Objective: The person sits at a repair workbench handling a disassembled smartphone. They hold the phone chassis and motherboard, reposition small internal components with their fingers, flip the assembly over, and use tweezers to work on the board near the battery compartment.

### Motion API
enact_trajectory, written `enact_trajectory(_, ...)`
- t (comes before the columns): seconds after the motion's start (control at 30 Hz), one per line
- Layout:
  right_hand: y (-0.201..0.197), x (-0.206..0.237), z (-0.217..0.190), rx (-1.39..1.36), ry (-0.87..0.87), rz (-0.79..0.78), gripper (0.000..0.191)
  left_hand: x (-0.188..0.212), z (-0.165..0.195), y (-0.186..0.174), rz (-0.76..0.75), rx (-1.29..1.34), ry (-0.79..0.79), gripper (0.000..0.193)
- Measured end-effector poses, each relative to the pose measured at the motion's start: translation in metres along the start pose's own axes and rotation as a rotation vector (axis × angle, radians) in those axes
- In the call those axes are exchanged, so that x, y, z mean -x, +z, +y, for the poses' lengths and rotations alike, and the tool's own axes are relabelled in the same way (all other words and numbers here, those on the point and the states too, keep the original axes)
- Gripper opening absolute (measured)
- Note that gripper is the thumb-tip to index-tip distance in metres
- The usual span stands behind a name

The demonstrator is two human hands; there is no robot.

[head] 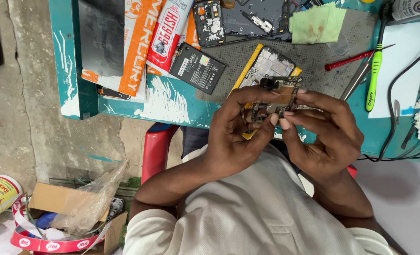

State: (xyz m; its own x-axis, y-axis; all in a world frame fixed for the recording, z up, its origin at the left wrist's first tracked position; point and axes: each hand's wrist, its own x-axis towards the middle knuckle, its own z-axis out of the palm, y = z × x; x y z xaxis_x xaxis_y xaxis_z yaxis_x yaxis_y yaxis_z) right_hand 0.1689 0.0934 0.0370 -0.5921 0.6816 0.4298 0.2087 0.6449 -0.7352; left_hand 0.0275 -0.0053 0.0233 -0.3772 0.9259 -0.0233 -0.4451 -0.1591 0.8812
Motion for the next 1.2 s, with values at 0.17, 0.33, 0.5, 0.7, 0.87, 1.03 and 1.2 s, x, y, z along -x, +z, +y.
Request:
enact_trajectory(0.17, 0.003, -0.006, -0.006, -0.066, 0.049, 0.044, 0.018, 0.002, -0.003, 0.001, 0.016, -0.033, -0.005, 0.032)
enact_trajectory(0.33, 0.005, -0.009, -0.008, -0.079, 0.067, 0.065, 0.022, 0.002, -0.004, 0.000, 0.035, -0.038, -0.026, 0.042)
enact_trajectory(0.5, 0.004, -0.007, -0.005, -0.065, 0.016, 0.011, 0.021, 0.001, -0.002, -0.002, 0.028, 0.004, -0.011, 0.041)
enact_trajectory(0.7, 0.004, 0.000, -0.001, -0.086, 0.054, 0.001, 0.016, 0.000, -0.003, -0.001, 0.042, 0.055, -0.027, 0.040)
enact_trajectory(0.87, 0.003, 0.003, 0.003, -0.041, 0.057, -0.008, 0.017, 0.000, -0.002, -0.002, 0.011, 0.069, 0.016, 0.039)
enact_trajectory(1.03, 0.003, 0.003, 0.003, -0.060, 0.038, -0.009, 0.017, 0.000, -0.001, -0.002, 0.001, 0.057, -0.001, 0.040)
enact_trajectory(1.2, 0.001, -0.002, -0.003, -0.003, 0.054, 0.010, 0.016, 0.000, 0.000, -0.001, 0.007, 0.033, -0.033, 0.040)
